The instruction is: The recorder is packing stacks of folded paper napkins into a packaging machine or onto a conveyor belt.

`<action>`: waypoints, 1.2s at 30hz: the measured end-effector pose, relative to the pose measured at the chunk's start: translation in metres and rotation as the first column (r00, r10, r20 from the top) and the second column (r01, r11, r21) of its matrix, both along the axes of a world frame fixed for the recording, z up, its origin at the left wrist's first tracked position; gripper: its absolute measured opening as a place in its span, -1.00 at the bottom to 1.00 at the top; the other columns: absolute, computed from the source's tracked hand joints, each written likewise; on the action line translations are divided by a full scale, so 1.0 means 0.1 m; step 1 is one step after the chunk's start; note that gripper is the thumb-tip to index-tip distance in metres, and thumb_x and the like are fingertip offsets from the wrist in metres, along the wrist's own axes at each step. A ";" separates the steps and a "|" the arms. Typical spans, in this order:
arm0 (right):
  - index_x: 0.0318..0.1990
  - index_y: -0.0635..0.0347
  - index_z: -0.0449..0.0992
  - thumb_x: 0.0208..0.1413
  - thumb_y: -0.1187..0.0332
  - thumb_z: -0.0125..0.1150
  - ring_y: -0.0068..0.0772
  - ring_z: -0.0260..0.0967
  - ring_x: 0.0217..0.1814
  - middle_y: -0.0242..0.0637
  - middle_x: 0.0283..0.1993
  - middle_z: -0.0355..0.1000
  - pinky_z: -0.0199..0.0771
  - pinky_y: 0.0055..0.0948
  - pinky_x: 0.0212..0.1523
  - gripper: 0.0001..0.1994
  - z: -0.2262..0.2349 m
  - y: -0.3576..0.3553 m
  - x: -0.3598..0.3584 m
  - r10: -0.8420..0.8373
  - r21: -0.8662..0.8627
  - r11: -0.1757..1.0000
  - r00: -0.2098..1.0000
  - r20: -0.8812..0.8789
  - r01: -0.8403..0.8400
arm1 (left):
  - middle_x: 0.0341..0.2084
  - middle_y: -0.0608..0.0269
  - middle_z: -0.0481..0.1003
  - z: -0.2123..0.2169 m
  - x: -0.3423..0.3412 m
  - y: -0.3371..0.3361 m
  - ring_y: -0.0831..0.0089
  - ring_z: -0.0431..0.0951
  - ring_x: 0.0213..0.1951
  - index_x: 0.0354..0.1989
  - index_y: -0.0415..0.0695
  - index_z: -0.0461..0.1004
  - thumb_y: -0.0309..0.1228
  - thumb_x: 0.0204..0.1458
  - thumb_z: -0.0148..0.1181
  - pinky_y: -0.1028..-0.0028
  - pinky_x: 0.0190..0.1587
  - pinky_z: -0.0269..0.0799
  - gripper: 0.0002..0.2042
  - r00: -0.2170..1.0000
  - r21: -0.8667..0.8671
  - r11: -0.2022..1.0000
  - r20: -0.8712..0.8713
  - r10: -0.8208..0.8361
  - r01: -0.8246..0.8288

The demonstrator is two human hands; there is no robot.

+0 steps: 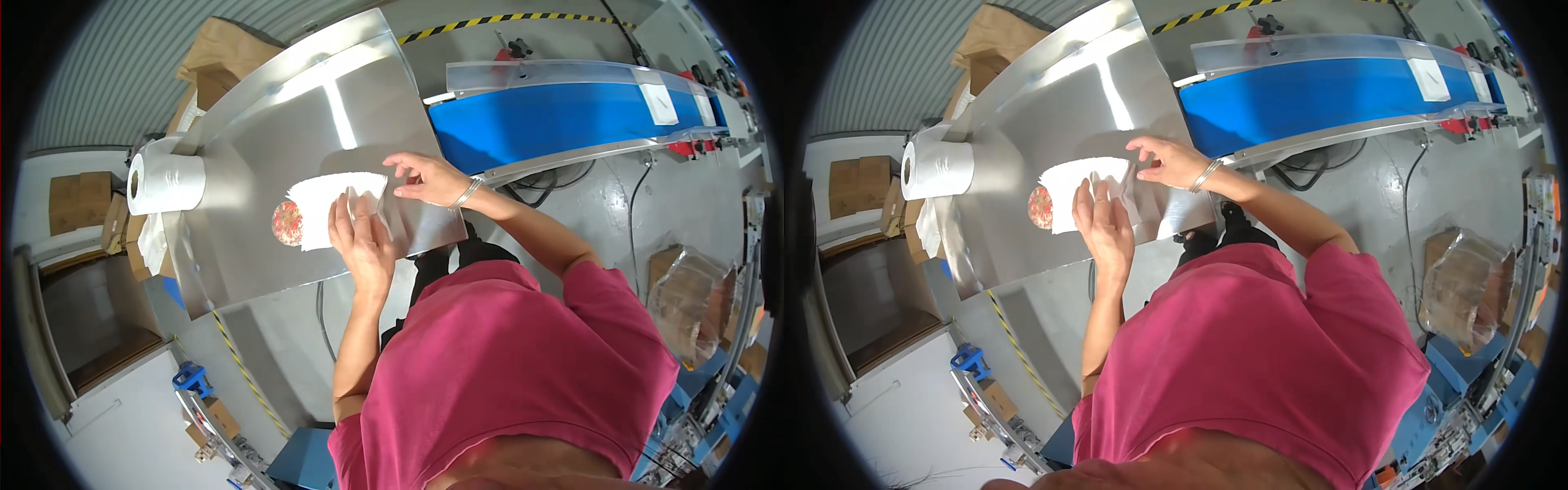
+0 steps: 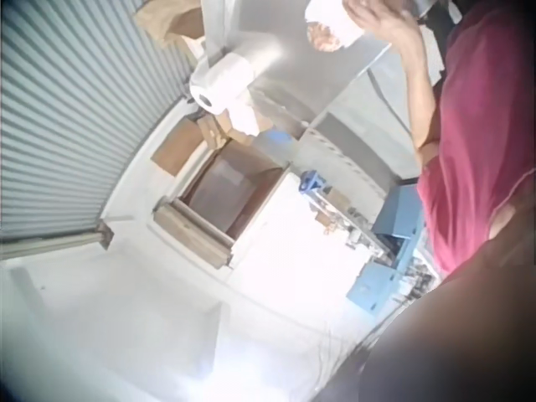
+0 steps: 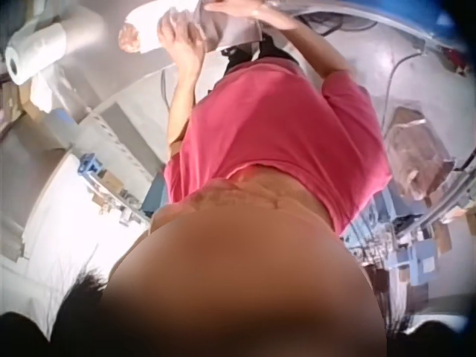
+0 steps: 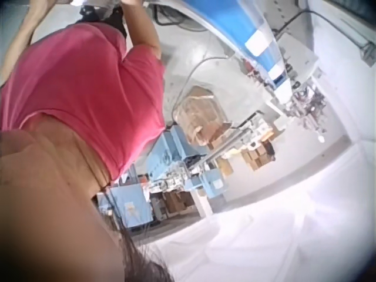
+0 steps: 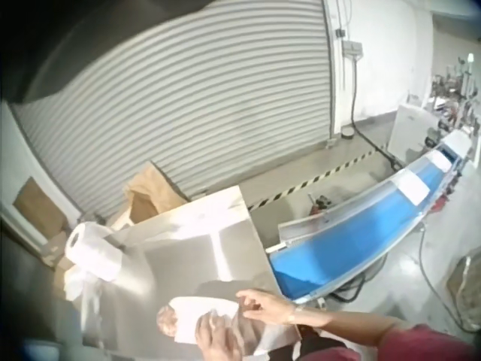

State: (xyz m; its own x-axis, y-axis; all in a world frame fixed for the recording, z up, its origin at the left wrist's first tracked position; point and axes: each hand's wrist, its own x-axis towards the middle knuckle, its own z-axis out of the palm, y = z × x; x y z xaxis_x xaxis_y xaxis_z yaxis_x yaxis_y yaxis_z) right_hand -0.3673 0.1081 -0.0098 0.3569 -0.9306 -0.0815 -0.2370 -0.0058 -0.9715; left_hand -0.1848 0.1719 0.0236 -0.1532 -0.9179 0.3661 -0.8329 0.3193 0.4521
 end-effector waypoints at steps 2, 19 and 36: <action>0.15 0.07 0.33 0.00 0.39 0.32 -0.49 0.41 -0.29 -0.29 -0.16 0.40 0.50 -0.49 -0.20 -0.49 -0.02 -0.01 -0.02 0.000 -0.023 1.000 1.000 -0.003 0.000 | 0.14 -0.09 0.23 -0.01 -0.02 0.01 -0.09 0.16 0.20 0.01 -0.26 0.43 -0.63 -0.05 0.09 0.05 0.18 0.11 -0.63 0.998 -0.003 0.999 -0.046 0.042 -0.042; 0.01 0.08 0.42 -0.12 0.43 0.37 -0.45 0.40 -0.30 -0.29 -0.09 0.35 0.46 -0.47 -0.21 -0.54 -0.18 -0.25 0.06 0.236 -0.132 0.962 0.971 -0.037 -0.239 | 0.18 -0.05 0.23 0.04 0.10 -0.01 -0.05 0.11 0.26 0.00 -0.13 0.49 -0.52 0.02 0.12 0.05 0.26 -0.01 -0.68 0.995 -0.010 0.999 0.099 -0.032 0.033; 0.10 0.20 0.35 -0.05 0.13 0.31 0.05 0.35 0.03 -0.03 0.02 0.41 0.33 -0.12 0.03 -0.43 -0.40 -0.20 -1.83 -0.728 -0.667 0.637 0.018 -0.685 0.388 | 0.13 0.12 0.29 -0.13 0.28 -0.15 0.07 0.21 0.19 -0.01 -0.06 0.49 -0.50 -0.01 0.21 0.07 0.21 0.03 -0.67 0.984 -0.129 0.986 0.131 0.123 -0.106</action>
